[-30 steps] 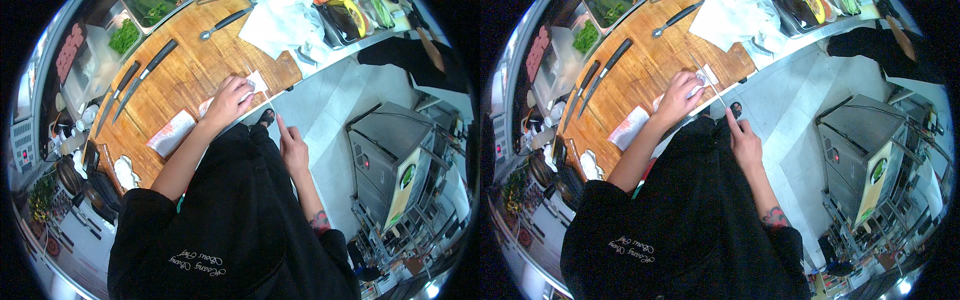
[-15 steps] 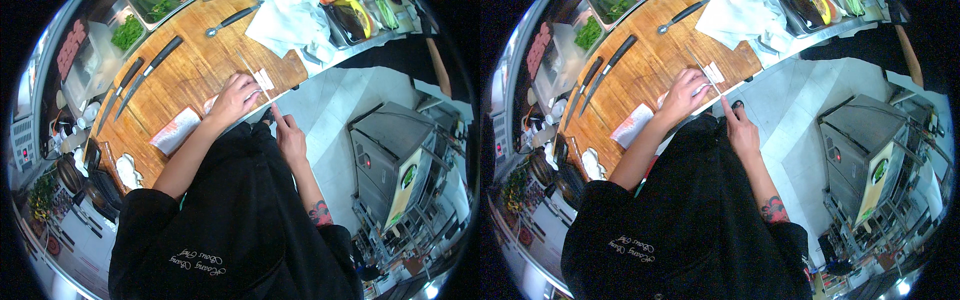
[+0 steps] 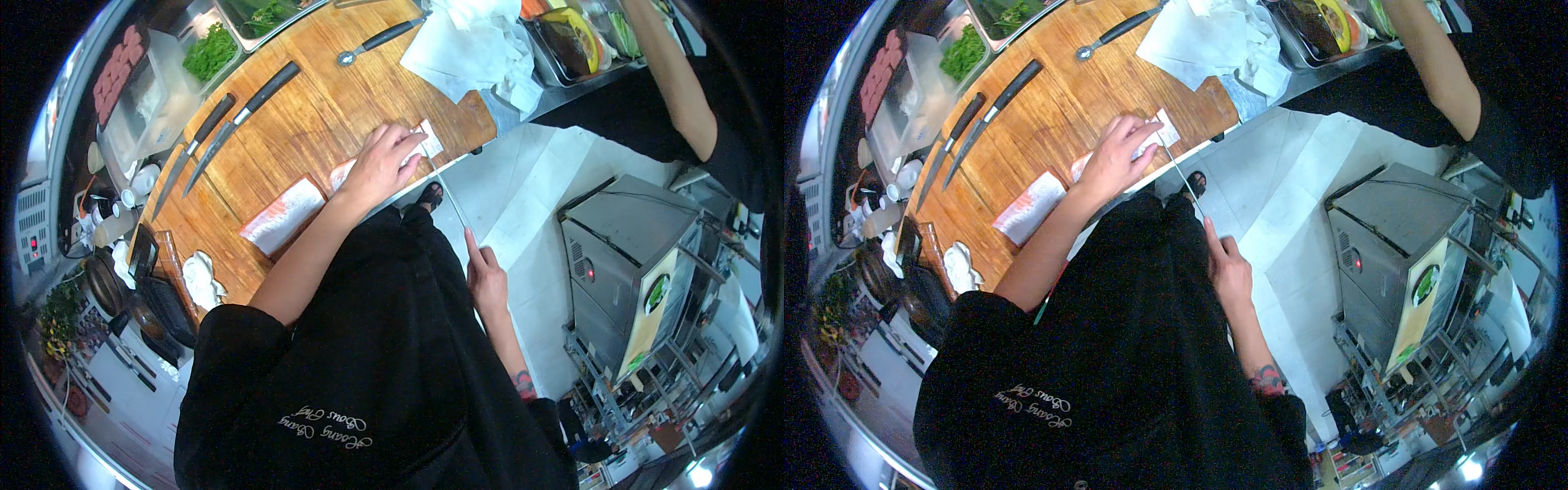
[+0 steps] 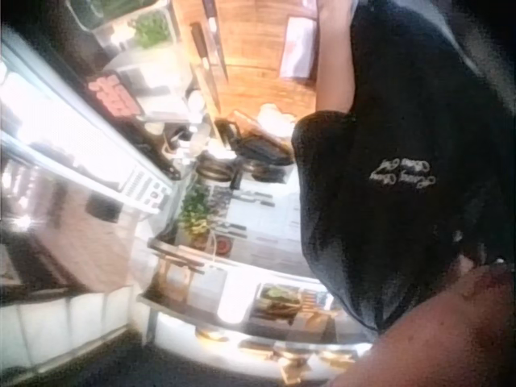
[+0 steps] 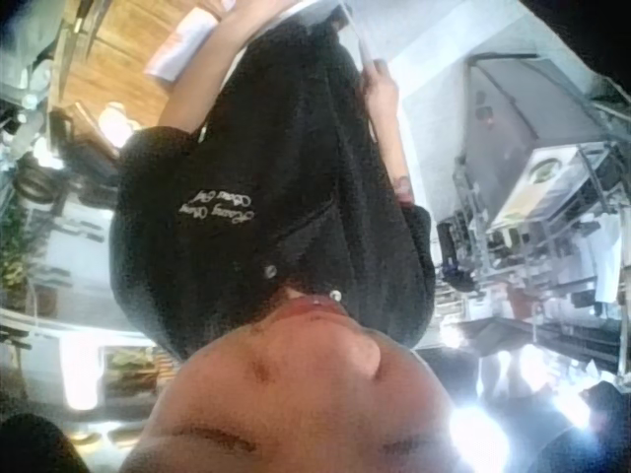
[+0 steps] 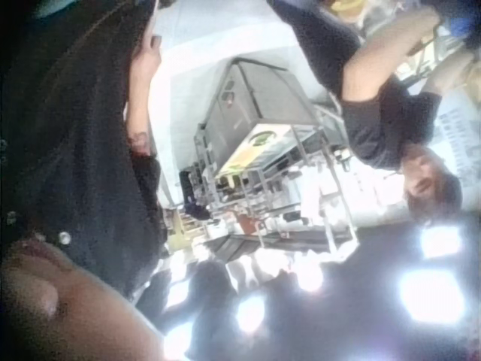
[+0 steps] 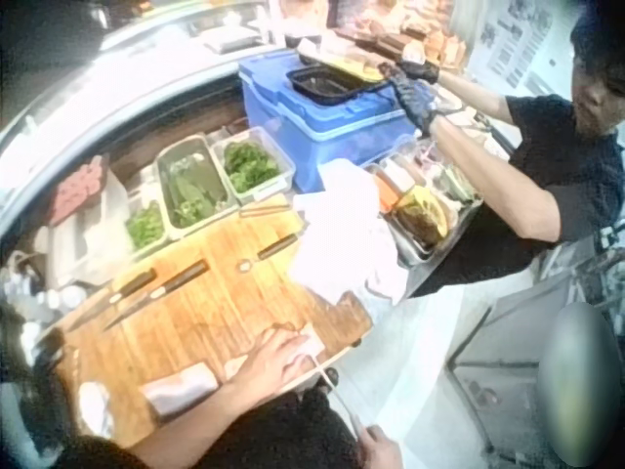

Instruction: The person slices a block of raw fish into thin pieces using a knife on a wooden cutting board. They then arrange the sliced fish on a black serving tray lined with shredded daikon radish and garnish it with green leaves.

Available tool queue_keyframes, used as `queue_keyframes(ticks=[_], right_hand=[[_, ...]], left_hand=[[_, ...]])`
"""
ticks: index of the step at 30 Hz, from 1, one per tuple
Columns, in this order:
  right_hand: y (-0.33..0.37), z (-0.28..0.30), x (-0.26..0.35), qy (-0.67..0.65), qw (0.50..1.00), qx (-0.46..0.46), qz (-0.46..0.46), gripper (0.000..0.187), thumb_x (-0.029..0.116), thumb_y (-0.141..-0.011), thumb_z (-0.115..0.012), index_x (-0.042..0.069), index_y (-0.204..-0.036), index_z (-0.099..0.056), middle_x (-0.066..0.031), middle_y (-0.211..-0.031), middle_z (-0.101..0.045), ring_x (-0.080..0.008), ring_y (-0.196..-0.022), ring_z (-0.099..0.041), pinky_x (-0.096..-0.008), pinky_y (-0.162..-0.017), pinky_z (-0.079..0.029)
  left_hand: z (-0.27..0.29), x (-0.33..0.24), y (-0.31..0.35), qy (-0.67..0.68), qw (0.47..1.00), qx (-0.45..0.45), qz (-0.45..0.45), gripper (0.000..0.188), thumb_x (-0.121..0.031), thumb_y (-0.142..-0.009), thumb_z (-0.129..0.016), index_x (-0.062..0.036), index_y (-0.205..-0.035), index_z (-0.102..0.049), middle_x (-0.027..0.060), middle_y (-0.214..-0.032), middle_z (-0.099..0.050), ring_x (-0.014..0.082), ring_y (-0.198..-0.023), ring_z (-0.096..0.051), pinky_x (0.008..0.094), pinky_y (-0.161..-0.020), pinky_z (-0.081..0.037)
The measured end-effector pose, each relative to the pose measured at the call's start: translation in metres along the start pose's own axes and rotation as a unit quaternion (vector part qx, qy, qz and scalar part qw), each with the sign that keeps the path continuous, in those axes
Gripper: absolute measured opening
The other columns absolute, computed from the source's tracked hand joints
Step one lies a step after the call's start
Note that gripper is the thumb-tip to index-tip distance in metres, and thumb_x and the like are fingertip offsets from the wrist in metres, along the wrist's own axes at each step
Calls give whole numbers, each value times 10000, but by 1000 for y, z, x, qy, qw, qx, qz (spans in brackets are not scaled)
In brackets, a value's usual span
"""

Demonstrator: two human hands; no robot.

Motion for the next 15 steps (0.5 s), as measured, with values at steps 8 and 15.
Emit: queue_keyframes(ticks=[8,15], right_hand=[[6,-3,-5,-18,998,-45,38,741,-9,-872,-617,310,-1521,-459,-112,-908,-566,-330,-691,-627,-460,-651,-549],[-64,-12,37,-9,997,-47,61,697,-28,-879,-597,252,-1508,-487,-118,-876,-550,-321,-718,-625,-447,-685,-538]], left_hand=[[7,9,13,19,999,-23,-31,221,-109,-835,-770,-50,-1027,-678,117,-1045,-610,322,-1017,-593,418,-887,-503],[5,6,9,9,1000,-20,-19,185,-112,-825,-781,-48,-977,-695,109,-1033,-613,316,-1010,-591,411,-876,-503]])
Point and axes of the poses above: each hand's wrist, its own y-axis away from the middle knuckle, its own z-axis out of the back of the hand, x = y × z, the point moved 2 cm from there along -y, towards the middle knuckle
